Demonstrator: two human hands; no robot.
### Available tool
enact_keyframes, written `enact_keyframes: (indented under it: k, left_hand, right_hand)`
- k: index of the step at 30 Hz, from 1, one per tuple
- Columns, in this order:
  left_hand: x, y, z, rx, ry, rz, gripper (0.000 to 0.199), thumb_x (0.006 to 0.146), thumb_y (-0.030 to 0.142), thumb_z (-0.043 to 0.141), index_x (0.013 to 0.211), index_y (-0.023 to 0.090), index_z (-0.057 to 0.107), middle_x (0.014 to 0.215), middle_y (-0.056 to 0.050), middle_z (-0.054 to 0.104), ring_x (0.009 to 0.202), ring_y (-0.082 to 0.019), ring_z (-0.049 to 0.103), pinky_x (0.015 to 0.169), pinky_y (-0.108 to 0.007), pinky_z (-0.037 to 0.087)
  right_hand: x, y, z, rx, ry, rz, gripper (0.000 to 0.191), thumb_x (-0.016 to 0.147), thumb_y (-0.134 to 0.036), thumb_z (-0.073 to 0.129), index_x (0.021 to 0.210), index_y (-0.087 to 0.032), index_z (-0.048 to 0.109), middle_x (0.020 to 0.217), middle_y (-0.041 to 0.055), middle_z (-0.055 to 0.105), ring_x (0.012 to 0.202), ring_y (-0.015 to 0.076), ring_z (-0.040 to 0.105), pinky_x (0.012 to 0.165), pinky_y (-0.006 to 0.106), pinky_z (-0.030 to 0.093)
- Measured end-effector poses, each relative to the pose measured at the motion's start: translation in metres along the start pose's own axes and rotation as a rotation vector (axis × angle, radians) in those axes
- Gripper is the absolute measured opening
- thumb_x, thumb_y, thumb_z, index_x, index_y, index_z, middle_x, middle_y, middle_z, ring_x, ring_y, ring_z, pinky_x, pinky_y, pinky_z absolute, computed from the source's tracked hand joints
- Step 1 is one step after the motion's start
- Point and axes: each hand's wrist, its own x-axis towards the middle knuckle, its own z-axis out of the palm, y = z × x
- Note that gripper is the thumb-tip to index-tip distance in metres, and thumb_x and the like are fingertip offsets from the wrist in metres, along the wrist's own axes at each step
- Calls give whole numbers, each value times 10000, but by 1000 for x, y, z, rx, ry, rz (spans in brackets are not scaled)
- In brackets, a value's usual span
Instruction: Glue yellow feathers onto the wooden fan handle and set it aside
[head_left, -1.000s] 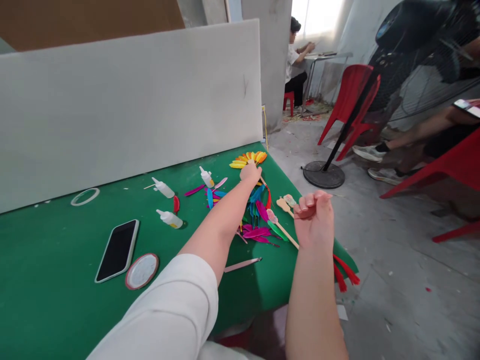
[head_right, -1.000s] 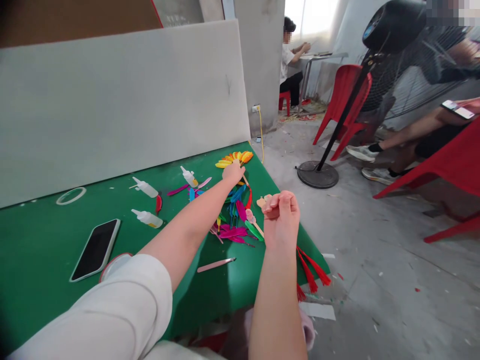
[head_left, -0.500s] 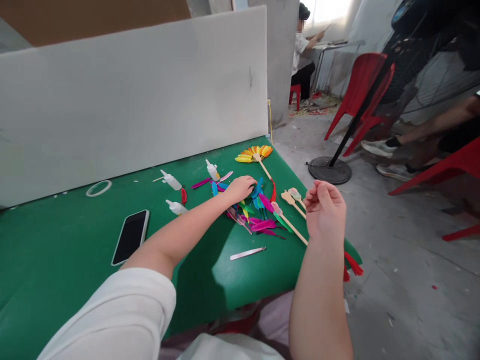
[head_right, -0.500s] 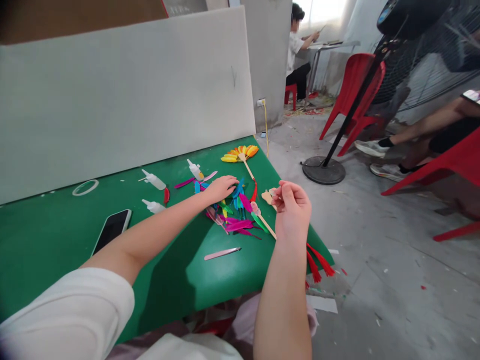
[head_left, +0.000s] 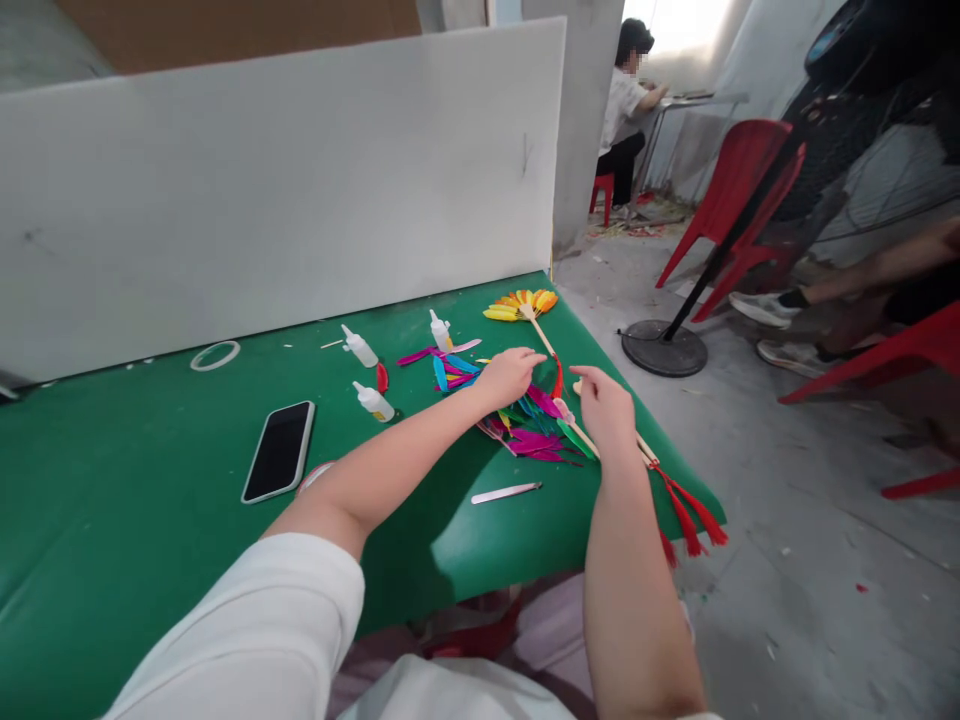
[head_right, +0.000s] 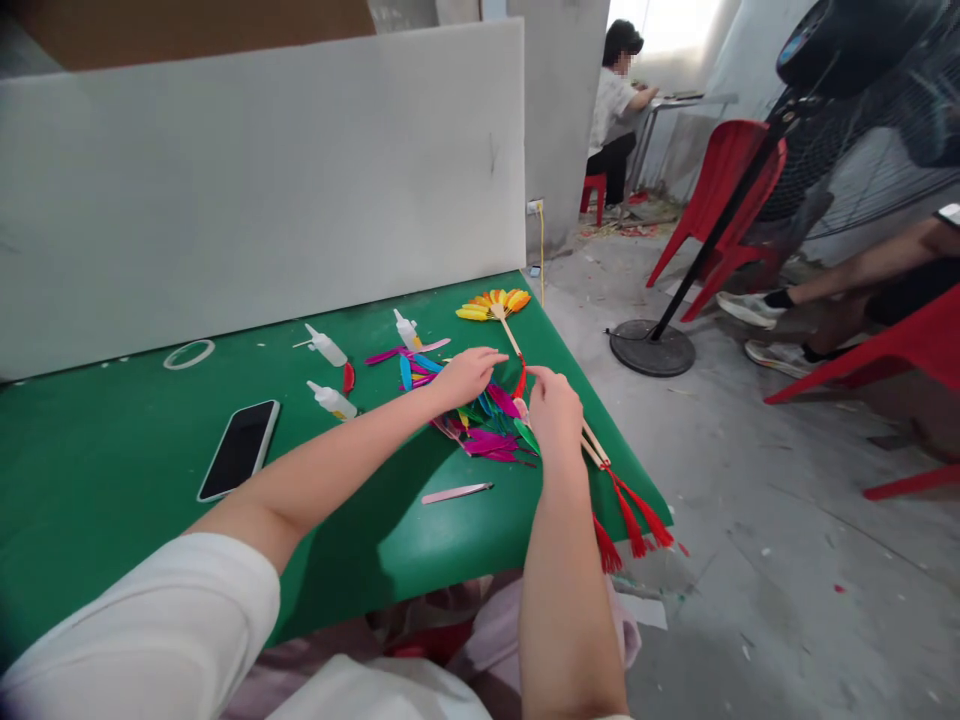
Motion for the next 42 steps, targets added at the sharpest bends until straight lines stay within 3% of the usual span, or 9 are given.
enact_keyframes:
  k: [4, 8, 14, 20, 30, 42]
  left_hand:
    - [42, -7, 4, 37, -19, -33, 476, 821, 83, 359, 1259, 204, 500, 1091, -121, 562, 1025, -226, 541, 840, -321, 450]
    - [64, -7, 13, 45, -60, 18, 479, 798, 93, 402, 1248, 217, 509, 1261, -117, 485, 1123, -245, 497, 887, -332, 433]
    - [62, -9, 27, 34, -124, 13, 480, 810, 90, 366, 1263, 190, 490, 1389, -98, 398, 1183, -235, 478, 930, -330, 428]
    - [65, -13, 27, 45, -126, 5, 444, 832, 94, 364, 1239, 203, 504, 1393, -81, 395, 1184, -203, 483, 938, -290, 424]
    - [70, -17, 21, 117, -94, 43, 291, 874, 133, 391, 1064, 182, 606, 1123, -101, 576, 1038, -209, 575, 836, -293, 464]
    - [76, -19, 18, 199, -100, 113, 199, 856, 134, 454, 959, 150, 624, 987, -113, 609, 897, -207, 620, 749, -285, 470]
  right_hand:
    - [8, -9, 18, -403, -236, 31, 421, 861, -222, 339, 1223, -283, 543, 996, 102, 651, 881, 200, 607, 749, 306, 447]
    - [10, -6, 26, -455, -310, 79, 388, 838, -223, 394, 1160, -287, 600, 1087, 112, 628, 934, 229, 613, 760, 328, 463]
    - [9, -6, 23, -450, -309, 137, 352, 830, -242, 401, 1069, -259, 660, 1092, 101, 629, 963, 227, 609, 784, 315, 469]
    - [7, -10, 20, -440, -324, 165, 329, 836, -268, 403, 1031, -259, 668, 1106, 103, 617, 994, 261, 602, 791, 368, 477]
    - [3, -13, 13, -460, -363, 205, 323, 833, -273, 422, 1051, -249, 659, 1074, 108, 641, 981, 258, 614, 801, 360, 475]
    - [-1, -11, 13, -491, -368, 178, 330, 852, -302, 389, 1035, -268, 662, 1043, 83, 662, 962, 254, 619, 786, 376, 474]
